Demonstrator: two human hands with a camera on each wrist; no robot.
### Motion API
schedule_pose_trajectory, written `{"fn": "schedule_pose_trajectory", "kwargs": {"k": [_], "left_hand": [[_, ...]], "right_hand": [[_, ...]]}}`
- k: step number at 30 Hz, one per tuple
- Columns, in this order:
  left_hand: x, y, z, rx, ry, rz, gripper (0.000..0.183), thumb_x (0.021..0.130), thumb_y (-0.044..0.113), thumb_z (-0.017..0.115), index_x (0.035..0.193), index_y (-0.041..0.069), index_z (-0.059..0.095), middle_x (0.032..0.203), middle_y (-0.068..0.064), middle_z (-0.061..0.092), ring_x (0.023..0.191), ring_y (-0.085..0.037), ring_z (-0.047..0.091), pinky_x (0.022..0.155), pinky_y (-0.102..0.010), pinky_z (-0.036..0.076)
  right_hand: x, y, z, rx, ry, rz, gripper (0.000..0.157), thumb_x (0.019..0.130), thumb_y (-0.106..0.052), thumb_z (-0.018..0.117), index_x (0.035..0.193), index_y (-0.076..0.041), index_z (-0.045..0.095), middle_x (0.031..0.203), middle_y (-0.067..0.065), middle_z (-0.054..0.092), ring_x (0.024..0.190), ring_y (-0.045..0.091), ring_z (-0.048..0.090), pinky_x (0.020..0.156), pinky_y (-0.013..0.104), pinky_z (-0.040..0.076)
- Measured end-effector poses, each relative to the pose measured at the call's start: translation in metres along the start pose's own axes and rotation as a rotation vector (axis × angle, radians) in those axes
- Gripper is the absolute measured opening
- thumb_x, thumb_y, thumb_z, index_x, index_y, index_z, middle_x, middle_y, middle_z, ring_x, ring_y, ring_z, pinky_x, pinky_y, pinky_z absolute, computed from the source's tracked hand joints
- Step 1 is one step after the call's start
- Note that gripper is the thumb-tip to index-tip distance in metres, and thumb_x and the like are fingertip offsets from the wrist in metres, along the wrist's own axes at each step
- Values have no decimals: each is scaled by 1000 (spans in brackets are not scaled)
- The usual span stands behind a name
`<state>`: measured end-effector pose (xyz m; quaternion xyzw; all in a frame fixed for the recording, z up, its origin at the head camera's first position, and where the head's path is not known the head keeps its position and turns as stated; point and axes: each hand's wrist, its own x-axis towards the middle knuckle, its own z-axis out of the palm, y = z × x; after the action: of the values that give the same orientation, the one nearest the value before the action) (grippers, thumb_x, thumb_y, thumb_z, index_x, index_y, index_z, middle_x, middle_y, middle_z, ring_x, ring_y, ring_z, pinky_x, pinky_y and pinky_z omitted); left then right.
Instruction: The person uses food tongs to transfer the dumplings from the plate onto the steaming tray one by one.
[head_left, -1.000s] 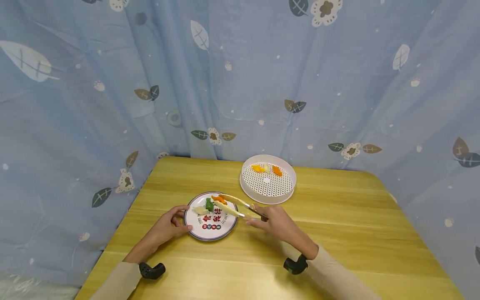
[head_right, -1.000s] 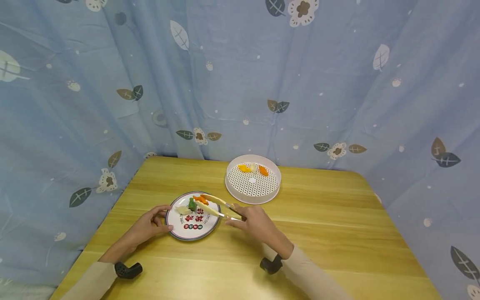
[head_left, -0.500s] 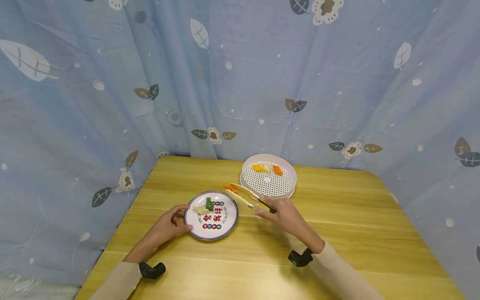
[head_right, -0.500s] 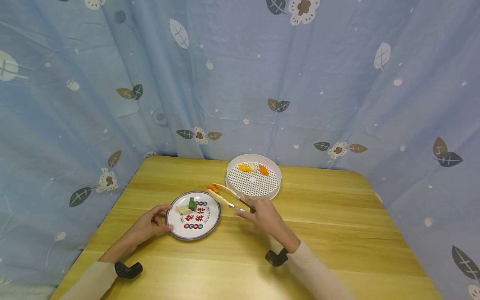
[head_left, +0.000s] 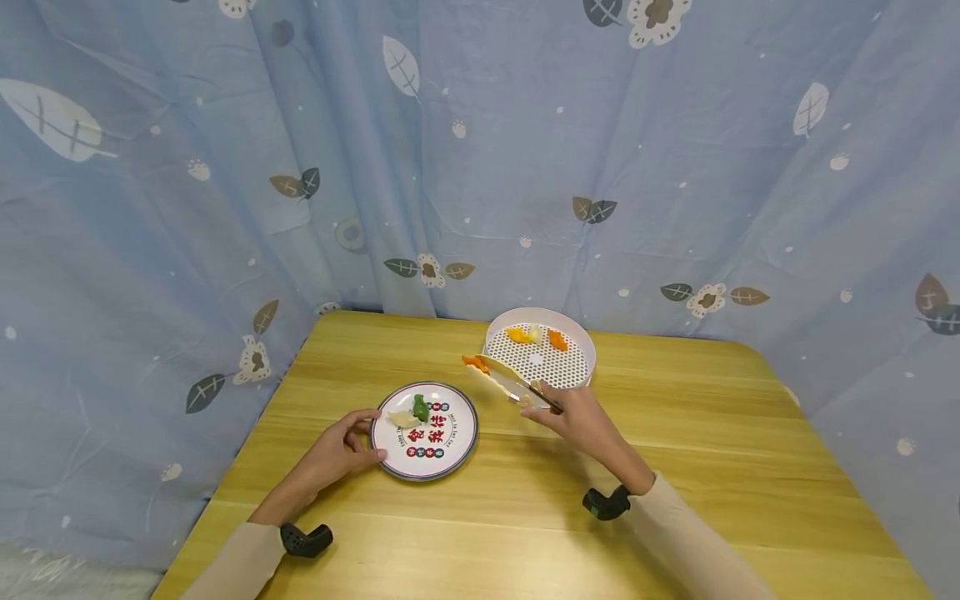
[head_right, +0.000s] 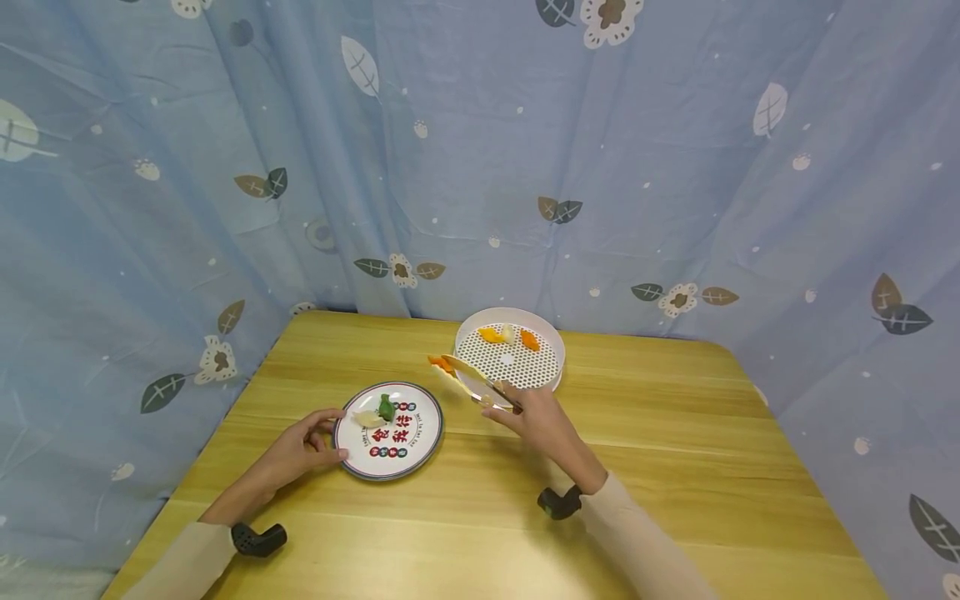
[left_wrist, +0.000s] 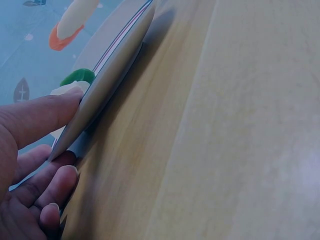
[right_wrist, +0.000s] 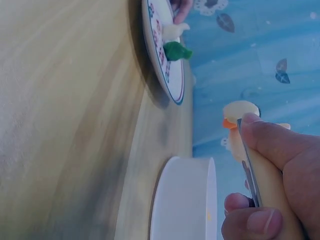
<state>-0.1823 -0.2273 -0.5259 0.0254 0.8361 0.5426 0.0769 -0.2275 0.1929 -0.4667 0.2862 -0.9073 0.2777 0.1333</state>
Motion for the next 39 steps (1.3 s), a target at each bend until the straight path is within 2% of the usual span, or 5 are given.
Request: {"fn": "schedule_pose_trajectory", "kwargs": {"k": [10, 19, 25, 30, 39], "left_hand": [[-2, 4, 1, -4, 9, 2, 70, 83, 17, 88, 144, 10, 54, 120, -14, 58, 83, -24, 49, 65, -28, 41], [-2, 2, 1, -10, 1, 12, 71, 84, 16, 87, 146, 9, 53, 121, -15, 57, 83, -24, 48, 64, -28, 40], [-2, 3, 1, -9, 4, 9, 70, 84, 17, 88, 145, 10, 54, 121, -14, 57, 83, -25, 48, 64, -28, 40], [-3, 5, 1, -10, 5, -1, 70, 84, 17, 88, 145, 11, 54, 121, -15, 57, 83, -25, 48, 64, -28, 40], [-3, 6, 1, -3, 2, -13, 70, 85, 18, 87, 145, 12, 53, 122, -15, 57, 83, -25, 47, 64, -28, 40]], "right_hand": [[4, 12, -4, -29, -5, 99, 60, 90, -40, 81, 133, -1, 66, 64, -3, 48, 59, 6, 36, 56, 26, 33], [11, 26, -10, -73, 1, 154, 39, 91, -43, 78, 102, -6, 75, 59, -9, 36, 53, 8, 35, 51, 27, 30], [16, 37, -13, -93, -15, 209, 50, 91, -42, 79, 121, -3, 75, 59, -7, 31, 53, 11, 32, 51, 28, 28], [20, 45, -11, -89, -41, 246, 60, 92, -43, 77, 134, -1, 66, 59, -6, 34, 53, 11, 29, 50, 29, 28], [34, 50, -9, -126, -102, 285, 56, 92, -40, 78, 131, 0, 69, 63, -1, 50, 57, 16, 40, 53, 30, 32]]}}
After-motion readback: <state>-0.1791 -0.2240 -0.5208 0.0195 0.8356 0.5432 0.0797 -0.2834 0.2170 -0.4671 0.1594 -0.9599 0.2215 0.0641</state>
